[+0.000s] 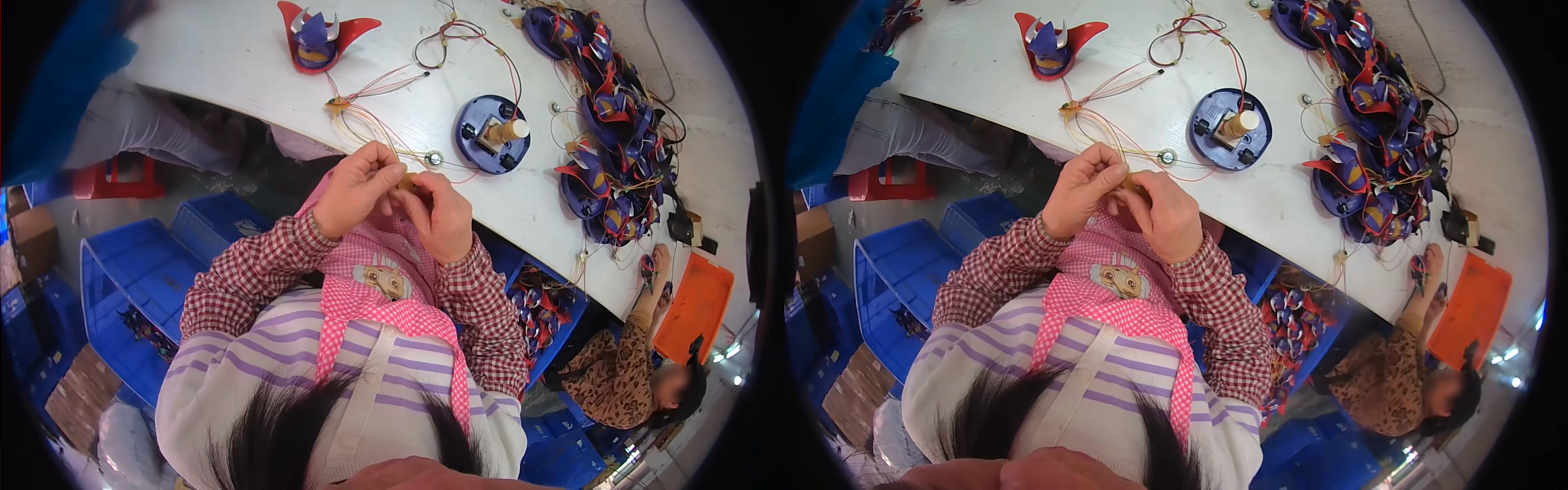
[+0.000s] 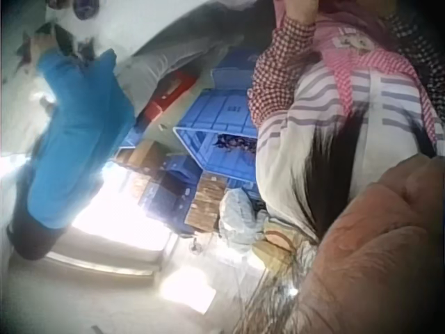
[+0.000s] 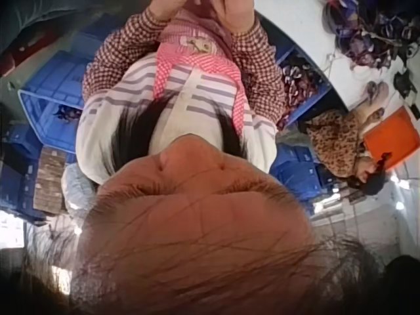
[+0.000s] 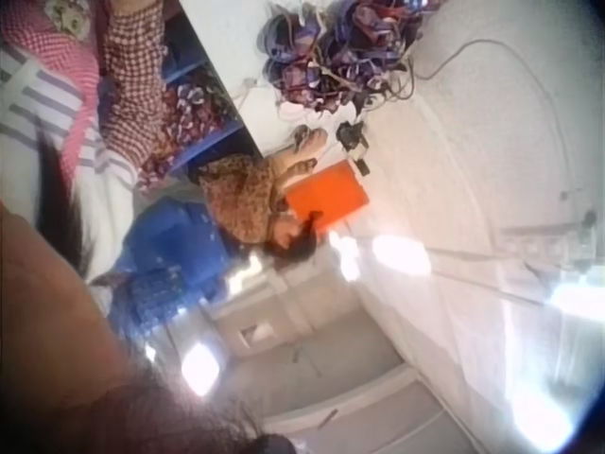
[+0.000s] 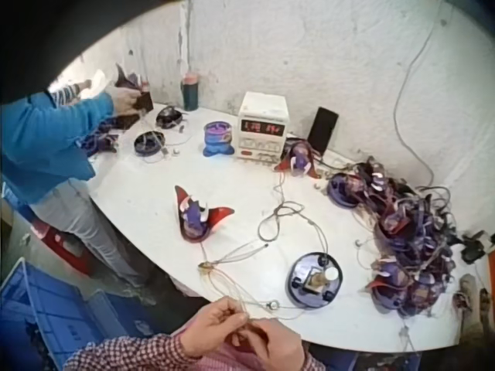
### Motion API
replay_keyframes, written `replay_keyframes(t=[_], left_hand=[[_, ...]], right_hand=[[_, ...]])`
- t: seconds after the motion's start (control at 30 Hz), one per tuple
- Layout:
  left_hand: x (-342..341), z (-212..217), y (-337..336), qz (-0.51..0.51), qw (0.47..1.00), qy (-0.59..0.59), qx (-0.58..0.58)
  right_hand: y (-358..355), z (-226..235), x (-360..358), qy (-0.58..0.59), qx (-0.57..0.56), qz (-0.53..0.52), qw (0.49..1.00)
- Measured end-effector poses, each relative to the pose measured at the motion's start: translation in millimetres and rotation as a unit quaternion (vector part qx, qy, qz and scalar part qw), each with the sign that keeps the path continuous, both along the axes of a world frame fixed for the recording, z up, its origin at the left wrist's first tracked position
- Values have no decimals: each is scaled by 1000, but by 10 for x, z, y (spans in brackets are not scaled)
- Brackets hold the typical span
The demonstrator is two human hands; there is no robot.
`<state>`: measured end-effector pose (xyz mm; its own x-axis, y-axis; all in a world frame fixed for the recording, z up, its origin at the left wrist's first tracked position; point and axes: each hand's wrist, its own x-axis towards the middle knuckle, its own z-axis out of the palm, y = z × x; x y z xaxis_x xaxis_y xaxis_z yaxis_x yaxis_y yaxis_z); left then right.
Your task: The recorder is assembling small electronic components or toys at an industrial workbench.
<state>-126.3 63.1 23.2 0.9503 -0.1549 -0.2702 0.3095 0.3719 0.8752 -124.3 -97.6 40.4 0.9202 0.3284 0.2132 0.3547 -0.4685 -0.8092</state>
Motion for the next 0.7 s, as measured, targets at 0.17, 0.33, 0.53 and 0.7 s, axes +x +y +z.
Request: replay_keyframes(t=[0.17,0.33,0.53,0.7], left_hand=[[12,35,30,6,998,31,-62],[-33,79,25,23,999,-17,29],[-83,67,25,38,998,-12,40],[-90,27,35,47,996,-29,68]], right_hand=[[5,-40,34,-30,55,49,997],[10,-80,33,-30,59,39,997],[17,-133,-16,-20,39,53,998],[49,-103,-33,72,75,27,994]])
